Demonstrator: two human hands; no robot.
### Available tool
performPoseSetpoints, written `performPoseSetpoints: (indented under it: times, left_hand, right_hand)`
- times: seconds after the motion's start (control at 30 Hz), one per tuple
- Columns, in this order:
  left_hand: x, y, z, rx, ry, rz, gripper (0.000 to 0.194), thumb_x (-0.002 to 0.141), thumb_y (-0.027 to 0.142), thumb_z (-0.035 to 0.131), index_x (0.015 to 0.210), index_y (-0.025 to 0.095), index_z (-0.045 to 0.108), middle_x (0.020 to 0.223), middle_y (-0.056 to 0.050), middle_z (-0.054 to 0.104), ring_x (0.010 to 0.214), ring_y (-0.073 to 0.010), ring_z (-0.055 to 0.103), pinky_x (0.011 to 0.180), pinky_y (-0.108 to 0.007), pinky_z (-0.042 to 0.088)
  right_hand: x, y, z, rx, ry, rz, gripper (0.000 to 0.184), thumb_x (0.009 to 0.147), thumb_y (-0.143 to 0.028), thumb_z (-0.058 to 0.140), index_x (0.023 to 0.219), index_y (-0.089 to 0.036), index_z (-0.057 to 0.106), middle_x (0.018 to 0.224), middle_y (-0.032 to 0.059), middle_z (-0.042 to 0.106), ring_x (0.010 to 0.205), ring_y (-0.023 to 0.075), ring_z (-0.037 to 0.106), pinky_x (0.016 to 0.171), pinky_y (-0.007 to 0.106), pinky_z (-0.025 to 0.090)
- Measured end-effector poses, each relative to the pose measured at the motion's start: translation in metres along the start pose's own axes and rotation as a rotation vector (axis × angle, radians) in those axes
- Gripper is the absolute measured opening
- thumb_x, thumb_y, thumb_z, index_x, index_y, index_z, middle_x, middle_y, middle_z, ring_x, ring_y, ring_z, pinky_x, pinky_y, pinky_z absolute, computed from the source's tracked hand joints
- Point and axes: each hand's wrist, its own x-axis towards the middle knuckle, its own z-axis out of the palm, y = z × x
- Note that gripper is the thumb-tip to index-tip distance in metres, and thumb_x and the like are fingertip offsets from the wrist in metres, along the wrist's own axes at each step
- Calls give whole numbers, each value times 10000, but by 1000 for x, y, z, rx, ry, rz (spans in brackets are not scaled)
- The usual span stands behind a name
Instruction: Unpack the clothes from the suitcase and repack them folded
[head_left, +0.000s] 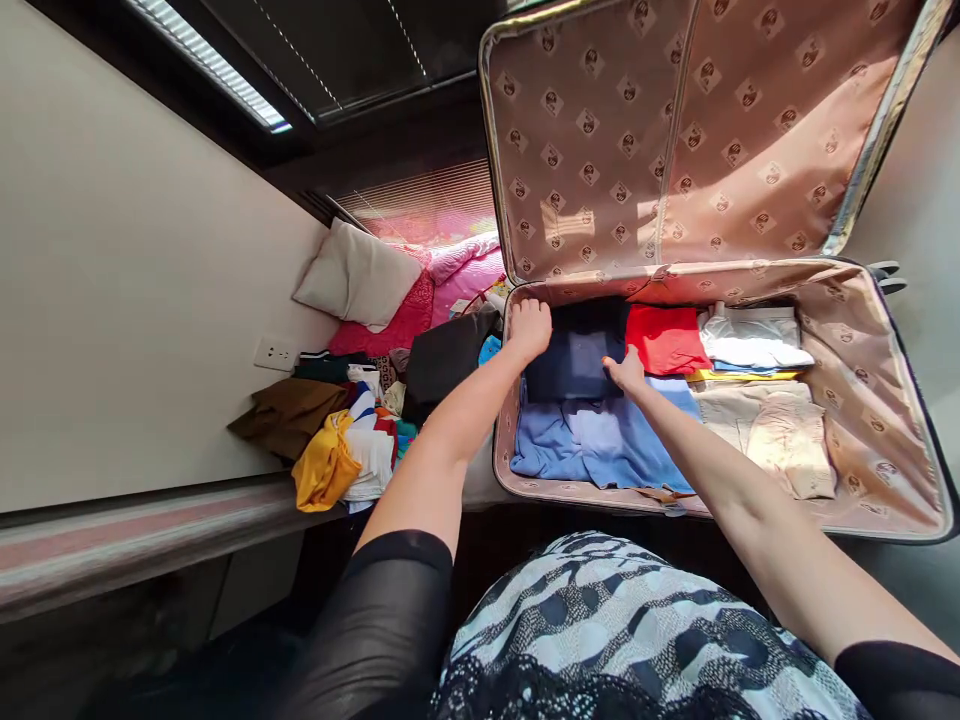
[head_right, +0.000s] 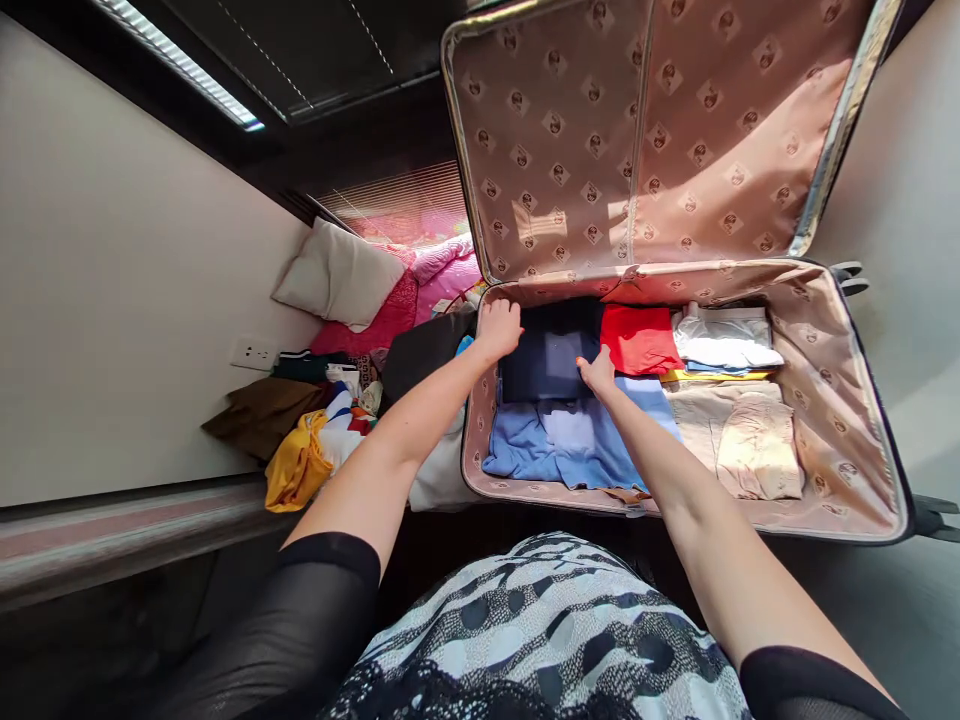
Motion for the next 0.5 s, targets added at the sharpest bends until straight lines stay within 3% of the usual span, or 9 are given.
performPoseSetpoints:
  times: [0.1, 0.2, 0.27, 0.33, 0.43, 0.5]
  left_hand:
    - [-31, 9, 52, 150, -85, -13, 812, 1025, 440, 674, 1707, 71, 431, 1811, -294, 241, 1707, -474, 147, 1361, -669, 188]
    - [-58, 17, 100, 143, -185, -45, 995, 1001, 661, 659, 1813, 262, 243, 1885, -187, 22, 1722, -523, -25, 1300, -818, 184]
    - [-68, 21, 129, 81, -240, -95, 1001, 984, 746, 629, 1811, 364, 215, 1893, -144, -14, 1714, -547, -43, 1245, -885, 202]
    - [-71, 22, 155, 53, -263, -148, 975, 984, 761, 612, 1802, 400, 222, 1895, -132, -6, 1715, -546, -33, 1233, -902, 200]
    - [-69, 17, 183, 45, -205, -146, 988, 981, 743, 631, 1804, 360, 240, 1891, -152, 7, 1718, -538, -35, 1262, -886, 155]
    - [-66, 14, 189, -2, -162, -124, 1011, 968, 739, 656, 1804, 329, 263, 1889, -167, 9, 1715, -540, -50, 1274, -881, 117]
  right_hand:
    - [-2, 7, 11, -361, 101, -105, 766, 1040, -377, 529, 1717, -44, 396, 1653, 324, 488, 1509, 456, 503, 1224, 655, 421]
    - [-5, 15, 19, -639, 57, -431, 729, 1080, -435, 504, 1760, -194, 402, 1824, 221, 261, 1644, 469, 282, 1250, 642, 351]
    - [0, 27, 26, -753, -21, -552, 699, 1090, -485, 507, 1750, -263, 445, 1855, 178, 196, 1671, 480, 202, 1249, 638, 330]
    - [10, 45, 36, -824, -80, -579, 664, 1103, -515, 484, 1724, -281, 499, 1845, 179, 232, 1664, 488, 212, 1244, 644, 322]
    - [26, 73, 51, -861, -91, -579, 643, 1114, -521, 453, 1710, -290, 525, 1828, 181, 285, 1659, 486, 231, 1252, 676, 296]
    - [32, 83, 56, -853, -84, -579, 649, 1115, -534, 443, 1715, -298, 516, 1831, 177, 280, 1663, 485, 224, 1258, 698, 281]
